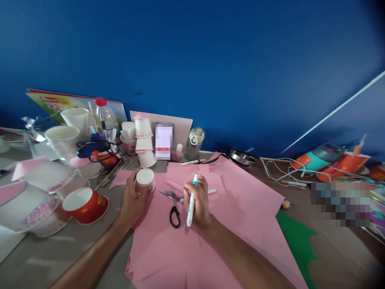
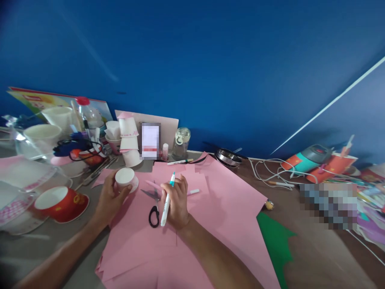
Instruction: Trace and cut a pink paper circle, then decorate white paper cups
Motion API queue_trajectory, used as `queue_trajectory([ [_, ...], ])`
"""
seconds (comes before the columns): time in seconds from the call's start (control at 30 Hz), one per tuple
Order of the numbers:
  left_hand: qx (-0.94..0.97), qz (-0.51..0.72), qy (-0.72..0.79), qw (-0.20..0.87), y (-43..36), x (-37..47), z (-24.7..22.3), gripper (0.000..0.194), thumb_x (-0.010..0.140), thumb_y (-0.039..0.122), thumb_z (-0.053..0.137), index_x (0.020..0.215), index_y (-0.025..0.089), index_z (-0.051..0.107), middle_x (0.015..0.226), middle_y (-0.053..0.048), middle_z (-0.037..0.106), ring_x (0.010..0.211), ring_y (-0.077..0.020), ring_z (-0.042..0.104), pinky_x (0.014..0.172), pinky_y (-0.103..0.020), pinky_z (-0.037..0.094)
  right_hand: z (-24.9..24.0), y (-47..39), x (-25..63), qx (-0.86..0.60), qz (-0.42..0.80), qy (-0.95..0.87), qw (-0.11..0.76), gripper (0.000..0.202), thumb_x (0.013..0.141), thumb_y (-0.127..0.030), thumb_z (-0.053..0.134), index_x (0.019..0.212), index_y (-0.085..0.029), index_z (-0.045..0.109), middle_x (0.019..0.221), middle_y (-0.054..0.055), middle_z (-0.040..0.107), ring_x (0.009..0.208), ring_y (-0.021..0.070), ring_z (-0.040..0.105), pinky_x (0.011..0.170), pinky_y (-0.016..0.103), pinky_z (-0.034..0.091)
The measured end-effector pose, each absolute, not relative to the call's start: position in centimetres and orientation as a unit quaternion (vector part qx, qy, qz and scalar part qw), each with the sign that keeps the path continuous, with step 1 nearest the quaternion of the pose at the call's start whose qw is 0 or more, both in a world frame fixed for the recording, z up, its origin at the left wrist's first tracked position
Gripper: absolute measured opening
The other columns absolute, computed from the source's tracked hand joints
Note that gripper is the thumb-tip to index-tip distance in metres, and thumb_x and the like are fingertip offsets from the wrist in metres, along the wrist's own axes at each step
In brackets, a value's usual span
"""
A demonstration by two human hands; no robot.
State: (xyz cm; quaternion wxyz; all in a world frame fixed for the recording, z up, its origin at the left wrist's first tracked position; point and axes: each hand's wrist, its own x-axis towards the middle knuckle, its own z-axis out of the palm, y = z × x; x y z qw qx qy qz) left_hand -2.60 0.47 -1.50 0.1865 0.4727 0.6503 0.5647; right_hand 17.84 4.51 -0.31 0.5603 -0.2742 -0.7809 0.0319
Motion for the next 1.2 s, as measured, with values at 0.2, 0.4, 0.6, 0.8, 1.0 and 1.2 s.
queue_trajectory([
  [0.2, 0.448, 0.530, 0.694, 0.191, 0.9, -3.4, -1.9, 0.059, 0.076, 0.035, 0.062, 0.130, 0.018, 0.045, 0.129, -0.016, 0.055, 0.117, -0.0322, 0.054, 0.099, -0.046, 0.042, -1.4, 4.0, 17.8, -0.247, 0.025, -0.805, 0.538, 0.036, 0.085, -0.002, 0.051, 0.113, -0.025, 0.053, 0.086, 0.004, 0.065, 0.087, 0.0235, 0.057, 0.099, 0.059, 0.040],
  [0.4, 0.457, 0.523, 0.702, 0.157, 1.2, -4.5, -2.1, 0.058, 0.075, 0.036, 0.062, 0.127, 0.018, 0.047, 0.129, -0.016, 0.056, 0.120, -0.0332, 0.053, 0.103, -0.048, 0.040, -1.3, 3.8, 17.8, -0.247, 0.036, -0.805, 0.539, 0.034, 0.086, -0.004, 0.049, 0.112, -0.025, 0.054, 0.084, 0.004, 0.064, 0.086, 0.0228, 0.058, 0.099, 0.060, 0.041],
  [0.6, 0.454, 0.554, 0.693, 0.082, 1.5, -5.6, -2.4, 0.061, 0.074, 0.029, 0.061, 0.132, 0.019, 0.046, 0.137, -0.016, 0.052, 0.132, -0.0340, 0.043, 0.112, -0.049, 0.030, -1.3, 3.7, 17.8, -0.242, 0.036, -0.807, 0.538, 0.033, 0.084, -0.002, 0.051, 0.109, -0.023, 0.055, 0.082, 0.004, 0.063, 0.087, 0.0224, 0.056, 0.100, 0.059, 0.040],
  [0.8, 0.511, 0.548, 0.661, -0.038, -0.6, -3.4, -0.5, 0.064, 0.075, 0.023, 0.062, 0.136, 0.017, 0.042, 0.146, -0.018, 0.041, 0.144, -0.0353, 0.023, 0.117, -0.054, 0.016, -1.2, 3.6, 17.8, -0.245, 0.029, -0.804, 0.542, 0.034, 0.085, -0.001, 0.050, 0.111, -0.023, 0.055, 0.084, 0.004, 0.064, 0.087, 0.0224, 0.057, 0.102, 0.060, 0.038],
  [1.0, 0.580, 0.516, 0.549, 0.310, -2.6, 0.1, 0.9, 0.022, 0.087, 0.037, 0.057, 0.100, 0.020, 0.064, 0.088, -0.009, 0.067, 0.082, -0.0238, 0.064, 0.075, -0.036, 0.051, -0.7, 3.7, 17.9, -0.281, 0.018, -0.783, 0.555, 0.031, 0.087, -0.003, 0.050, 0.110, -0.023, 0.055, 0.083, 0.004, 0.064, 0.089, 0.0232, 0.058, 0.103, 0.063, 0.035],
  [1.2, 0.466, 0.470, 0.437, 0.609, -2.0, 0.7, -0.3, 0.047, 0.093, 0.059, 0.035, 0.092, 0.018, 0.057, 0.055, -0.001, 0.060, 0.048, -0.0174, 0.059, 0.054, -0.030, 0.046, -1.3, 3.0, 18.9, -0.183, -0.044, -0.848, 0.496, 0.029, 0.089, -0.007, 0.045, 0.110, -0.023, 0.057, 0.093, 0.005, 0.068, 0.094, 0.0239, 0.057, 0.109, 0.059, 0.028],
])
